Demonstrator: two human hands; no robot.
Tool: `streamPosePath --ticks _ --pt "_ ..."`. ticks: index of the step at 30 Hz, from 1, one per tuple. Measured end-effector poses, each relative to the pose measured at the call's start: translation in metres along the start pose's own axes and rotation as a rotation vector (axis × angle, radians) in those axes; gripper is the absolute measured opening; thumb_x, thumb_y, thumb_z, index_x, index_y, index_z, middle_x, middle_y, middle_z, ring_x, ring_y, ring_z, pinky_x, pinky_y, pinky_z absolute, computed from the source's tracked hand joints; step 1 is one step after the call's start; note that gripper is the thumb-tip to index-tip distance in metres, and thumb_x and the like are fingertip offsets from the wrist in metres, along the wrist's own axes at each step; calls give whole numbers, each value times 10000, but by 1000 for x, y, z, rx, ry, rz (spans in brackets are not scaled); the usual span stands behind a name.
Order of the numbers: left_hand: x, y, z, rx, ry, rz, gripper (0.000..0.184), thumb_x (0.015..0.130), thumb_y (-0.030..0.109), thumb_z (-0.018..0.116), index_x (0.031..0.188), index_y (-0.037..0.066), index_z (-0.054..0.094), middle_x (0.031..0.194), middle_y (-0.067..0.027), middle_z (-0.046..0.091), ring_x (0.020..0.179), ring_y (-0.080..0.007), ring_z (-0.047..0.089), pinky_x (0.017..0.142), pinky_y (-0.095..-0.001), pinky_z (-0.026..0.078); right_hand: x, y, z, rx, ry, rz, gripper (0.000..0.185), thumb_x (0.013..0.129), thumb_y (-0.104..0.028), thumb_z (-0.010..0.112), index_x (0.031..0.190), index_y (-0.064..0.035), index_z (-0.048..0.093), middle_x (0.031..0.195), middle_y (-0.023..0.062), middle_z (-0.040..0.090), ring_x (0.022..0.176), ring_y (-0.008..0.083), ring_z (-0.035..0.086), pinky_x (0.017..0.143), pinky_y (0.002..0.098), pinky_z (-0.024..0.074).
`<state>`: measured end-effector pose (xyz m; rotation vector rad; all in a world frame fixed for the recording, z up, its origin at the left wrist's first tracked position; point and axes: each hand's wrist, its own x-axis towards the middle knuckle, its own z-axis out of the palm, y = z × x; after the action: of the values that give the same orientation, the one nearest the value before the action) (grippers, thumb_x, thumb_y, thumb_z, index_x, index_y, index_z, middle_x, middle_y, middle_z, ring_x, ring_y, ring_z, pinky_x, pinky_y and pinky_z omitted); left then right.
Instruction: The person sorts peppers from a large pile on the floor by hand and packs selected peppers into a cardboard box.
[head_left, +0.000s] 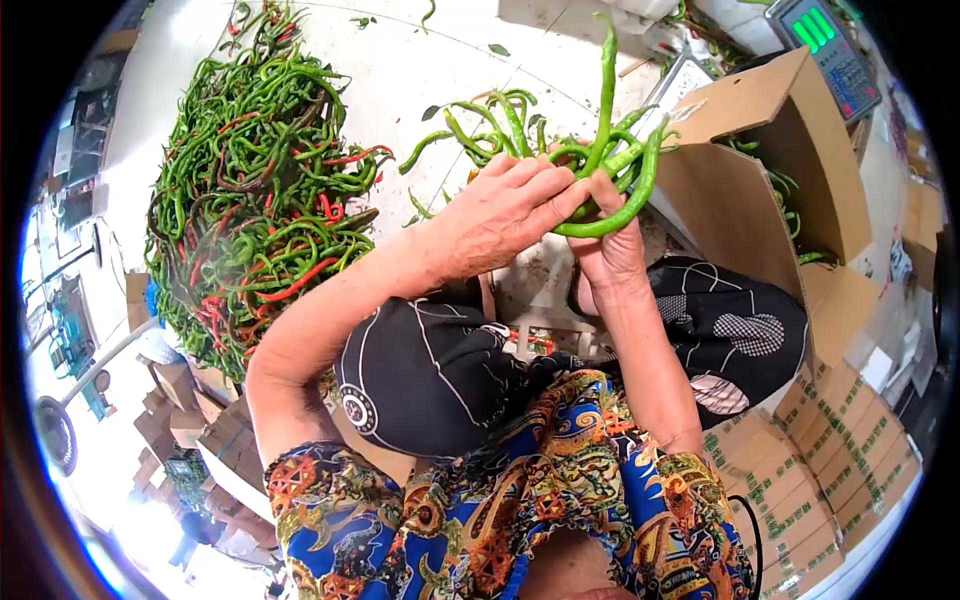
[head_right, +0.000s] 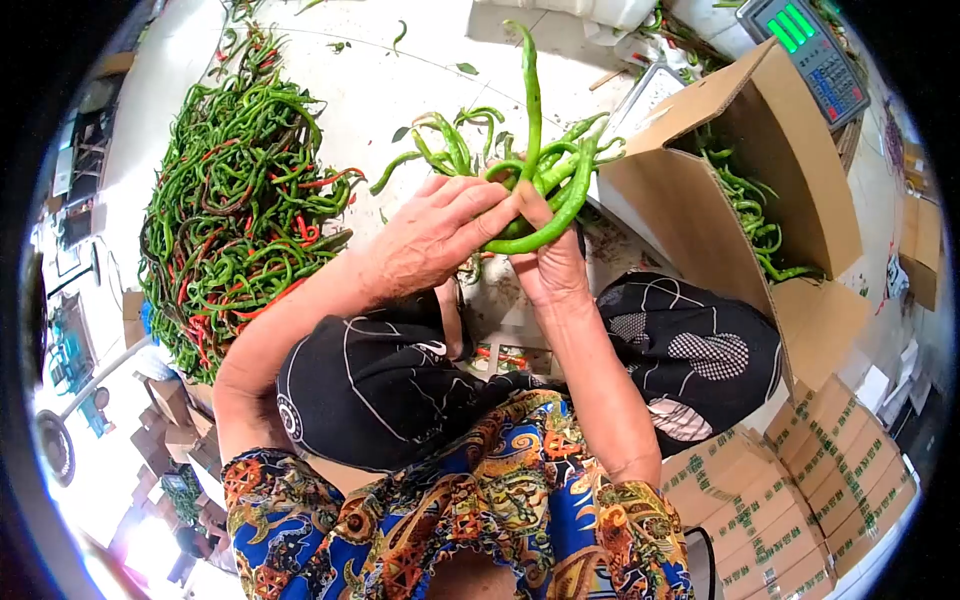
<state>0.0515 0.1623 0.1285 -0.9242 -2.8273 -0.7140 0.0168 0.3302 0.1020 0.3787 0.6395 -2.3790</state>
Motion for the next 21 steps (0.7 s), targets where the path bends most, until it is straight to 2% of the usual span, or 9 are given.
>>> streamPosePath --ticks 2,4,5,6,10,14,16,18,21 --pt "3 1 -11 -69 -7 -4 637 746 106 637 1349 40 442 1203 -138 503 1106 -316 508 896 -404 427 4 -2 14 -168 28 -83 279 874 -86 642 1133 -30 555 1036 91 638 960 172 622 862 295 510" --pt "10 7 -27 -499 91 -81 501 839 74 612 1322 55 482 1170 -186 511 1079 -377 519 941 -434 441 6 -9 21 -96 -15 -35 260 888 -90 611 1132 -28 544 1048 102 635 962 190 623 866 306 512" --pt "13 10 -35 -471 125 -99 495 841 66 613 1319 46 484 1171 -192 513 1084 -378 520 941 -430 443 4 -10 27 -35 -19 -41 269 914 -116 561 1159 -11 529 1078 116 623 985 208 614 885 333 508" --pt "15 12 -42 -440 160 -115 490 844 58 614 1316 37 486 1172 -197 516 1089 -380 521 941 -426 445 2 -12 30 4 -37 -46 378 922 -199 534 1238 4 500 1207 183 562 1117 278 560 995 408 447" --pt "14 18 -53 -346 210 -142 585 799 -58 555 1362 19 415 1230 -210 498 1127 -376 510 967 -420 429 -11 -24 50 130 -248 -6 546 865 -228 500 1346 16 424 1375 182 451 1295 309 409 1126 448 264" --pt "24 34 -69 -159 150 -178 506 805 -15 515 1301 -47 424 1235 -230 493 1186 -412 469 994 -441 404 -31 -31 75 230 -300 -38 482 878 -217 619 1278 15 482 1268 166 540 1206 279 494 1091 426 321" --pt "31 48 -70 -10 93 -102 553 792 36 543 1324 -22 405 1214 -228 470 1137 -406 469 990 -448 409 -30 -30 75 98 -84 -77 395 870 -148 645 1218 2 533 1182 147 596 1116 250 560 1041 394 394" --pt "37 70 -76 -49 43 -88 559 779 41 561 1308 -40 397 1208 -218 456 1114 -393 468 957 -436 418 -26 -39 73 -12 -37 -97 275 853 -59 628 1121 -10 590 1028 109 649 959 192 614 922 335 480" --pt "32 82 -97 -345 143 -81 316 798 42 608 1105 -1 551 1071 -165 536 987 -325 540 838 -399 460 -30 -55 64 -69 27 -210 296 833 -34 616 1120 28 579 1001 124 650 944 223 619 867 343 501"
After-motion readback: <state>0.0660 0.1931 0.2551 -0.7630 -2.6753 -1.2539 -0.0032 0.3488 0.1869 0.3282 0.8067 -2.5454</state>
